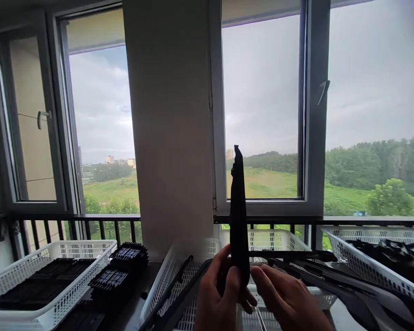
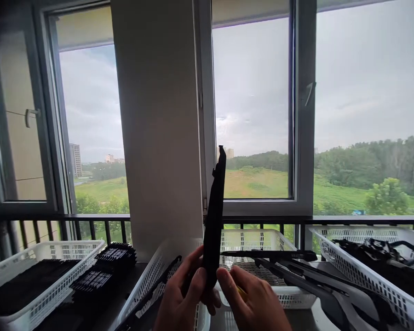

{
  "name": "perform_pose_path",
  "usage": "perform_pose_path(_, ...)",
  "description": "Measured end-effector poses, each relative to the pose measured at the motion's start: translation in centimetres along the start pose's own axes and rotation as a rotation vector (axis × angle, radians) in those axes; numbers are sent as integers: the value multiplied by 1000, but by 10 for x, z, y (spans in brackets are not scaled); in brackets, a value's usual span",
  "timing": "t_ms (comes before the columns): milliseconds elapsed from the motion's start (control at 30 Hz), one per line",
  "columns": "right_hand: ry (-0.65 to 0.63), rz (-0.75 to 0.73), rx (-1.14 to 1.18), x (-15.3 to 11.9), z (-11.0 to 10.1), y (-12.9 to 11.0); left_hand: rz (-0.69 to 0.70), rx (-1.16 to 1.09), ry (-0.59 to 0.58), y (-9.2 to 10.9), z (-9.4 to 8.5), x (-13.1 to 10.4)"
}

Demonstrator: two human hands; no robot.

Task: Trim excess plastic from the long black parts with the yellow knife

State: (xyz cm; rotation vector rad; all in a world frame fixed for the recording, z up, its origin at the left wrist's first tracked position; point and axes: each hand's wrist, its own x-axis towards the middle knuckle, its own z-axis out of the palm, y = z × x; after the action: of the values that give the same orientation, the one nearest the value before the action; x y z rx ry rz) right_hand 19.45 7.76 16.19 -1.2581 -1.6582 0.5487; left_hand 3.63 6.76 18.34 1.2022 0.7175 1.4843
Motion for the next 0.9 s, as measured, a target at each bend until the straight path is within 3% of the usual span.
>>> perform_pose_path(133,-100,51,-21,7,-1,3,5,101,-8,2,-9,1)
perform_pose_path(300,6,80,-62,6,3,0,-36,121,-39,-2,-12,1)
perform_pose_path(567,-31,84,-110,7,-5,9,-48,143,-49,-5,-5,-1)
perform_pose_path(900,-63,164,-46,6,-11,-13,-46,64,-32,2,-2,-2)
